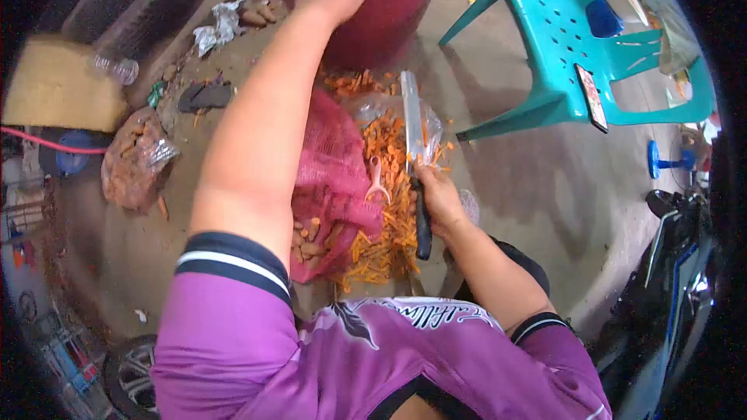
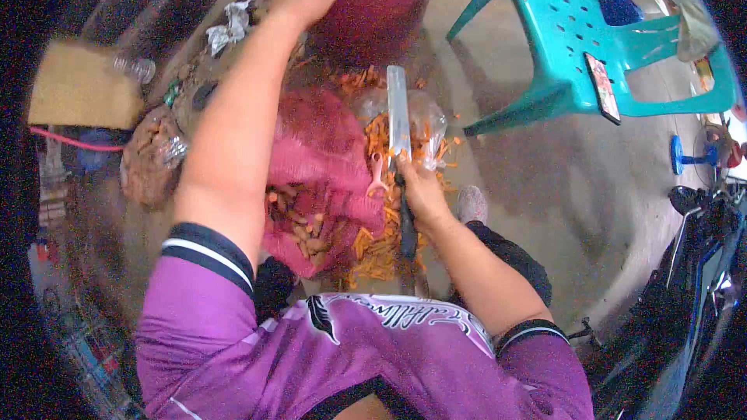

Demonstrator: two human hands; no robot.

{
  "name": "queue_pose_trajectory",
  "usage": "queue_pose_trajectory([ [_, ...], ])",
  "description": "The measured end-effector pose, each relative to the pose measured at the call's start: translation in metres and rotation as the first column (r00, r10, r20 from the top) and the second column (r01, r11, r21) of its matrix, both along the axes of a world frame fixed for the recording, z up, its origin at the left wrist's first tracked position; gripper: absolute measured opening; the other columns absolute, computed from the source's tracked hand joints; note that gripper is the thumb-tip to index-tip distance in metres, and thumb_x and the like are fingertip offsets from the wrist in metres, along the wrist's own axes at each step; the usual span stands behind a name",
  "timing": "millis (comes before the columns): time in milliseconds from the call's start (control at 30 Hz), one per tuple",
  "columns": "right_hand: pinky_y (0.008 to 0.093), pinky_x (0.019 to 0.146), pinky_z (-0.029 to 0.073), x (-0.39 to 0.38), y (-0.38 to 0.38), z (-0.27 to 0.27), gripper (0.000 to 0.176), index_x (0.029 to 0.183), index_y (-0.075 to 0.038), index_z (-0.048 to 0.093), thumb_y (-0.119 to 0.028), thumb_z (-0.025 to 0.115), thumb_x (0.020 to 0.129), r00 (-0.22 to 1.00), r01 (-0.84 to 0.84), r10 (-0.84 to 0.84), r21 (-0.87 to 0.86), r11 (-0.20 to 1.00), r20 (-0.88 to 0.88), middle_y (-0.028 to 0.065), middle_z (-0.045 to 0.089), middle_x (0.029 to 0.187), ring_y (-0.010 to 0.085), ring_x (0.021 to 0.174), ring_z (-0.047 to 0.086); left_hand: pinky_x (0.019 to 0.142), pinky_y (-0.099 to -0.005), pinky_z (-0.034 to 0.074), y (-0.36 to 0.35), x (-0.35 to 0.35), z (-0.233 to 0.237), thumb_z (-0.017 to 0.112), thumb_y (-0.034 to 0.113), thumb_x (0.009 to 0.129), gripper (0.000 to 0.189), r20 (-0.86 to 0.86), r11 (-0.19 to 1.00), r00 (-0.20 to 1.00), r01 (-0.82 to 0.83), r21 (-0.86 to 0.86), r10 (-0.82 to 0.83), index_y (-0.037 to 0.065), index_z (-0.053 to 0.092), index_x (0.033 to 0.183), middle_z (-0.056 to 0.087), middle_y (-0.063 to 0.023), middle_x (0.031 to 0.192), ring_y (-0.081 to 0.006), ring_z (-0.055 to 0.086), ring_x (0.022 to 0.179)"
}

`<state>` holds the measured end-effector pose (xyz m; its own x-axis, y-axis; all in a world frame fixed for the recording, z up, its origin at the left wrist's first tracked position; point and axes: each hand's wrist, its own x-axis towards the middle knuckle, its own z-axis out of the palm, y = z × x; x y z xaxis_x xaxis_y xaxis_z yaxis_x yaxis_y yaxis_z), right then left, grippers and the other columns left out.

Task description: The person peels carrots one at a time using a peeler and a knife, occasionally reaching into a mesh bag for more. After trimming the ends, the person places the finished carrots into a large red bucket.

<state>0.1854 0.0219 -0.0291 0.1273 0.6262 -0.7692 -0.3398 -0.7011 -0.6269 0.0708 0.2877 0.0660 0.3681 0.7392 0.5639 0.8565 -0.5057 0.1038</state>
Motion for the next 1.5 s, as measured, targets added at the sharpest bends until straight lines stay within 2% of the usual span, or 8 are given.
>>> queue_pose_trajectory([
  [267, 0.0241, 0.039, 0.040, 0.000, -0.004, -0.005, 0.028, 0.086, -0.008, 0.045, -0.036, 0.050, 0.082, 0.998, 0.060, -0.060, 0.016, 0.998, -0.031, 0.0012, 0.043, 0.060, 0.0105, 0.049, 0.045, 0.069, -0.0372, 0.041, -0.062, -0.057, -0.059, 0.064, 0.033, 0.065, 0.036, 0.259, 0.908, 0.914, 0.366, -0.202, -0.311, 0.004, 0.055, 0.084, 0.055, -0.0150, 0.086, -0.0305, 0.052, 0.081],
  [333, 0.0234, 0.039, 0.040, -0.005, -0.004, 0.004, 0.027, 0.085, -0.008, 0.045, -0.035, 0.049, 0.083, 0.998, 0.051, -0.051, -0.017, 0.999, -0.033, 0.0013, 0.043, 0.060, 0.0104, 0.049, 0.045, 0.072, -0.0340, 0.042, -0.120, -0.099, -0.093, 0.055, 0.032, 0.078, 0.031, 0.170, 0.262, 0.884, 0.305, -0.916, -0.436, 0.003, 0.056, 0.088, 0.056, -0.0101, 0.080, -0.0192, 0.051, 0.077],
  [433, 0.0227, 0.039, 0.040, -0.011, -0.010, -0.012, 0.027, 0.085, -0.008, 0.045, -0.034, 0.048, 0.083, 1.000, 0.022, -0.021, 0.026, 0.999, -0.015, 0.0013, 0.044, 0.060, 0.0103, 0.048, 0.044, 0.076, -0.0337, 0.042, -0.206, -0.173, -0.189, 0.050, 0.029, 0.082, 0.030, -0.167, -0.662, 0.984, -0.170, -0.730, -0.068, 0.005, 0.057, 0.097, 0.058, -0.0085, 0.100, -0.0202, 0.053, 0.088],
  [533, 0.0227, 0.040, 0.039, -0.019, -0.007, -0.012, 0.026, 0.087, -0.007, 0.045, -0.033, 0.047, 0.084, 0.997, -0.071, 0.071, -0.020, 0.997, 0.019, 0.0006, 0.043, 0.060, 0.0100, 0.047, 0.043, 0.071, -0.0354, 0.043, -0.231, -0.250, -0.278, 0.047, 0.028, 0.081, 0.029, -0.063, -0.166, 0.990, -0.084, -0.982, -0.130, 0.006, 0.057, 0.096, 0.059, -0.0086, 0.096, -0.0218, 0.054, 0.085],
  [700, 0.0227, 0.040, 0.039, -0.028, -0.005, -0.021, 0.027, 0.090, -0.007, 0.046, -0.033, 0.047, 0.084, 0.997, -0.072, 0.072, -0.017, 0.997, 0.020, 0.0011, 0.044, 0.060, 0.0100, 0.046, 0.042, 0.060, -0.0355, 0.041, -0.119, -0.275, -0.267, 0.038, 0.035, 0.080, 0.033, 0.166, 0.000, 0.584, 0.273, -0.962, 0.795, 0.010, 0.058, 0.088, 0.060, -0.0042, 0.078, -0.0225, 0.053, 0.068],
  [833, 0.0231, 0.040, 0.039, -0.031, 0.001, -0.029, 0.026, 0.090, -0.006, 0.045, -0.032, 0.046, 0.084, 0.998, -0.049, 0.051, -0.044, 0.998, 0.040, 0.0018, 0.044, 0.060, 0.0104, 0.046, 0.043, 0.060, -0.0367, 0.040, -0.128, -0.241, -0.219, 0.037, 0.034, 0.079, 0.033, -0.056, 0.251, 0.895, -0.184, -0.950, 0.443, 0.010, 0.059, 0.074, 0.059, -0.0046, 0.075, -0.0222, 0.051, 0.064],
  [933, 0.0233, 0.040, 0.040, -0.030, 0.001, -0.039, 0.027, 0.090, -0.006, 0.045, -0.032, 0.046, 0.084, 0.997, -0.063, 0.065, -0.060, 0.996, 0.044, 0.0021, 0.045, 0.060, 0.0109, 0.046, 0.044, 0.063, -0.0371, 0.041, -0.161, -0.252, -0.288, 0.037, 0.033, 0.080, 0.031, -0.219, -0.094, 0.927, -0.200, -0.975, 0.306, 0.010, 0.057, 0.086, 0.059, -0.0059, 0.081, -0.0226, 0.053, 0.066],
  [1500, 0.0360, 0.064, 0.047, 0.008, 0.013, -0.248, 0.046, 0.100, 0.000, 0.051, -0.041, 0.047, 0.081, 0.407, -0.424, 0.569, -0.404, 0.810, 0.714, 0.0132, 0.055, 0.068, 0.0273, 0.064, 0.056, 0.064, -0.0370, 0.042, -0.170, -0.330, -0.366, 0.043, 0.029, 0.079, 0.027, -0.394, -0.018, 0.794, -0.436, -0.900, 0.462, 0.012, 0.051, 0.099, 0.058, -0.0066, 0.085, -0.0216, 0.053, 0.067],
])
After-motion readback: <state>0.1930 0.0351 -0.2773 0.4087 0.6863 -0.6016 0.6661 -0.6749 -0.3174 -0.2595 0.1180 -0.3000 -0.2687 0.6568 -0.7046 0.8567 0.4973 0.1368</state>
